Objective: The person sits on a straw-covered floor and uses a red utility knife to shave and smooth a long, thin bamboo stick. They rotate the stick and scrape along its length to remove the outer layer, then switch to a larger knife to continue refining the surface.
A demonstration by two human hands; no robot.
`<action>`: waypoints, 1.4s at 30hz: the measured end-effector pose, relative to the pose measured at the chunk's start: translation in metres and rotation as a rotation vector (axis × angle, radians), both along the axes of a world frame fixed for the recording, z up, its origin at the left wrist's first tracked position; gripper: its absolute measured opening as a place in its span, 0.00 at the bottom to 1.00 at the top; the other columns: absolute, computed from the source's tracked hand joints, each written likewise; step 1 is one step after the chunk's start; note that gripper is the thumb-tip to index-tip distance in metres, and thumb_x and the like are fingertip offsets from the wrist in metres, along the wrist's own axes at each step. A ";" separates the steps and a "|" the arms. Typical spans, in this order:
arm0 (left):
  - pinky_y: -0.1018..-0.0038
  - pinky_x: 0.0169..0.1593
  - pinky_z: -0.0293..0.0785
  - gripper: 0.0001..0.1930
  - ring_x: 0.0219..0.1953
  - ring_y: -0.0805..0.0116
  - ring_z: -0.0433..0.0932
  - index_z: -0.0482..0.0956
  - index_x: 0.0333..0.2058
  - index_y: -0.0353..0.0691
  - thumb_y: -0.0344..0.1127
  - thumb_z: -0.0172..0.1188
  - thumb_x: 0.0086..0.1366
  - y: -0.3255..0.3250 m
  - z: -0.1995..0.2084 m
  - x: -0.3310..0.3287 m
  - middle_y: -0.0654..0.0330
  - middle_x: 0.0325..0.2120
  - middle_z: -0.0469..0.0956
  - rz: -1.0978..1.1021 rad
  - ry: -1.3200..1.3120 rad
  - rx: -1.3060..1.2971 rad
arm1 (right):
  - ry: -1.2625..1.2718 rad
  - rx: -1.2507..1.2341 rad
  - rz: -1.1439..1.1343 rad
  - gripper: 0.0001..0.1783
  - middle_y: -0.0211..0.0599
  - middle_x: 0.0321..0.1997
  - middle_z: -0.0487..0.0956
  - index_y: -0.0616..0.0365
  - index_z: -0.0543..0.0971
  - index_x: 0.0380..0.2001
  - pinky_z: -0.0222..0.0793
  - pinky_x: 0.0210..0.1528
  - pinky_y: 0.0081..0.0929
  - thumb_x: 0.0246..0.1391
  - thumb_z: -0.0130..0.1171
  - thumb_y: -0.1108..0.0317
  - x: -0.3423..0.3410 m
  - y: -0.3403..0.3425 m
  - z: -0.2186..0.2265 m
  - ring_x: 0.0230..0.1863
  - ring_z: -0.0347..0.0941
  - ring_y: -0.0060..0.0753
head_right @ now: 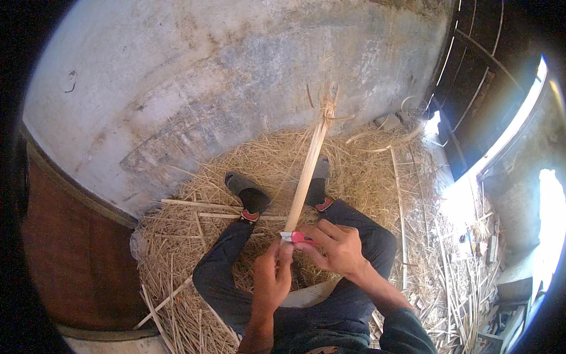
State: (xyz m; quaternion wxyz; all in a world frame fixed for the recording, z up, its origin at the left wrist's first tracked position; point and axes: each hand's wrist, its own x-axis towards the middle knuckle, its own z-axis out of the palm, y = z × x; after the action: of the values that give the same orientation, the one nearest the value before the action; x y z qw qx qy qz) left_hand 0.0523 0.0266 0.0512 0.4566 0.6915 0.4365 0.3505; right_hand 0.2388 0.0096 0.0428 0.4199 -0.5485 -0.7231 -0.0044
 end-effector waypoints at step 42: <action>0.72 0.24 0.61 0.17 0.18 0.76 0.68 0.80 0.37 0.36 0.42 0.50 0.80 -0.031 -0.063 -0.037 0.63 0.17 0.71 -0.026 0.006 -0.186 | 0.798 -0.520 -0.040 0.18 0.28 0.22 0.79 0.61 0.88 0.42 0.65 0.29 0.28 0.67 0.61 0.56 0.100 0.067 -0.030 0.25 0.73 0.22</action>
State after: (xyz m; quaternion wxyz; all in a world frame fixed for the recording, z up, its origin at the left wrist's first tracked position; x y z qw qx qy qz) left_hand 0.0156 -0.0043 -0.0122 0.5222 0.6525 0.4596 0.3006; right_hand 0.3385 0.0770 0.0132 0.5136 -0.6078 -0.4718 0.3798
